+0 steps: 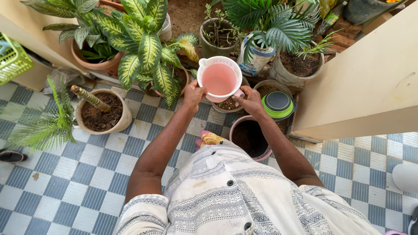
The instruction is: The person carries a pink plastic pitcher filled with water and pours it onto several potted green plants located in an outdoor or balcony garden area.
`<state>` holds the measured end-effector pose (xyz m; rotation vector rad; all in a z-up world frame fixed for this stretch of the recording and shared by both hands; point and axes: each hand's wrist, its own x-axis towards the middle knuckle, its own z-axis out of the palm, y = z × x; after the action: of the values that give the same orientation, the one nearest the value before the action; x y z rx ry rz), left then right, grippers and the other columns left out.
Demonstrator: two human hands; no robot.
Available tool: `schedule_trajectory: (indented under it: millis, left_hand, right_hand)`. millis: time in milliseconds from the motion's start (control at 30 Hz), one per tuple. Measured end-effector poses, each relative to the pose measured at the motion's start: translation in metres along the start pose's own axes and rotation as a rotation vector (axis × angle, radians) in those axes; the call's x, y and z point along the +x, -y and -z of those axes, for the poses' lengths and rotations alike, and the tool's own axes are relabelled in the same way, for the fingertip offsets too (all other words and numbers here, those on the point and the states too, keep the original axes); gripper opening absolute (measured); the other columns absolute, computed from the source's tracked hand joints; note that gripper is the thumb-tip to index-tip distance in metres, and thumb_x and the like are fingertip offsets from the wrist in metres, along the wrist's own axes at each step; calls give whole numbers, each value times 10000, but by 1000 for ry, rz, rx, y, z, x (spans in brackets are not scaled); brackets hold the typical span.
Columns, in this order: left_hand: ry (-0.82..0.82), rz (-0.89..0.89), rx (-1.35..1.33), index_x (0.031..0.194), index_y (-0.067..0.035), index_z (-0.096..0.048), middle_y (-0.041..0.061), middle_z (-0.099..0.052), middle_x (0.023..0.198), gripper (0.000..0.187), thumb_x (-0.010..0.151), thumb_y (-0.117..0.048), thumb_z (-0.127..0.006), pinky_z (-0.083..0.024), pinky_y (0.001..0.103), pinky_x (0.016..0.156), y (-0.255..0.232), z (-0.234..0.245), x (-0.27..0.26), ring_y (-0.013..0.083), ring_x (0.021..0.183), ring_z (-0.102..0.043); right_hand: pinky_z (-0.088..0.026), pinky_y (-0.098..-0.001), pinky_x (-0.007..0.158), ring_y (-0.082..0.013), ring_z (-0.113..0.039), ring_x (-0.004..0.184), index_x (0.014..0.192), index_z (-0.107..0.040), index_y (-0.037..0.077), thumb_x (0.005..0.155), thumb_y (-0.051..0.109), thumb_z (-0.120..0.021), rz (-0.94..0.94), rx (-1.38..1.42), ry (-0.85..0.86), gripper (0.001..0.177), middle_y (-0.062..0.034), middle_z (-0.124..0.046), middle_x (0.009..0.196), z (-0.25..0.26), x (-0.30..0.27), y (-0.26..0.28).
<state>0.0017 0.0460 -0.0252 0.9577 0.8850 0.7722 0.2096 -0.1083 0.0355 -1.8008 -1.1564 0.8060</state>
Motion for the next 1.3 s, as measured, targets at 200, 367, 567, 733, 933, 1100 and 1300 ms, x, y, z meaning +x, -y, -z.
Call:
schedule_trajectory:
  millis: [200,367,567,733,933,1100,1300]
  left_hand:
    - [-1,100,117,1163,-74,-678,21,-723,1015,342,831,-9,-725,-573,301,777,-16,1,39,117,886,-678]
    - [20,126,75,1171,-99,-679,8,-722,1038,375,813,2,-724,-567,306,798,-34,-6,67,118,916,-679]
    - [33,158,110,1189,-82,-680,15,-725,1046,369,832,2,-721,-564,300,803,-52,-14,96,122,908,-674]
    - [57,182,105,1256,-112,-657,11,-718,1061,440,834,6,-707,-572,281,796,-64,-26,123,108,904,-674]
    - [89,190,102,1239,-98,-664,20,-720,1048,425,830,11,-701,-577,273,775,-66,-35,149,104,886,-680]
    - [144,206,157,1185,-60,-683,36,-718,1005,348,844,12,-695,-564,280,740,-65,-48,175,107,839,-664]
    - [243,231,185,1168,-59,-694,38,-726,991,368,811,30,-699,-572,318,764,-68,-75,215,126,839,-666]
  right_hand:
    - [-567,-271,733,-91,-680,841,1173,-698,-6,872,135,-838,41,-6,-30,361,-53,-759,972,-4,36,-6]
    - [-578,-261,733,-79,-672,864,1215,-668,7,877,146,-807,-36,132,-13,392,-41,-744,1026,-2,62,-4]
    - [-569,-277,744,-86,-664,874,1230,-660,-3,868,139,-812,-20,106,-28,418,-42,-739,1032,5,97,-3]
    - [-566,-282,739,-90,-669,860,1228,-669,1,875,144,-816,-59,94,-55,408,-39,-742,1016,14,118,-4]
    - [-565,-283,692,-99,-674,800,1216,-676,-6,879,126,-808,-89,135,-79,385,-48,-734,954,22,134,-5]
    - [-573,-274,711,-93,-680,829,1193,-680,-17,869,129,-816,-94,115,-152,380,-46,-741,969,28,138,-3]
    - [-569,-282,703,-102,-671,824,1182,-684,-16,878,143,-821,-135,79,-268,369,-54,-734,963,40,145,2]
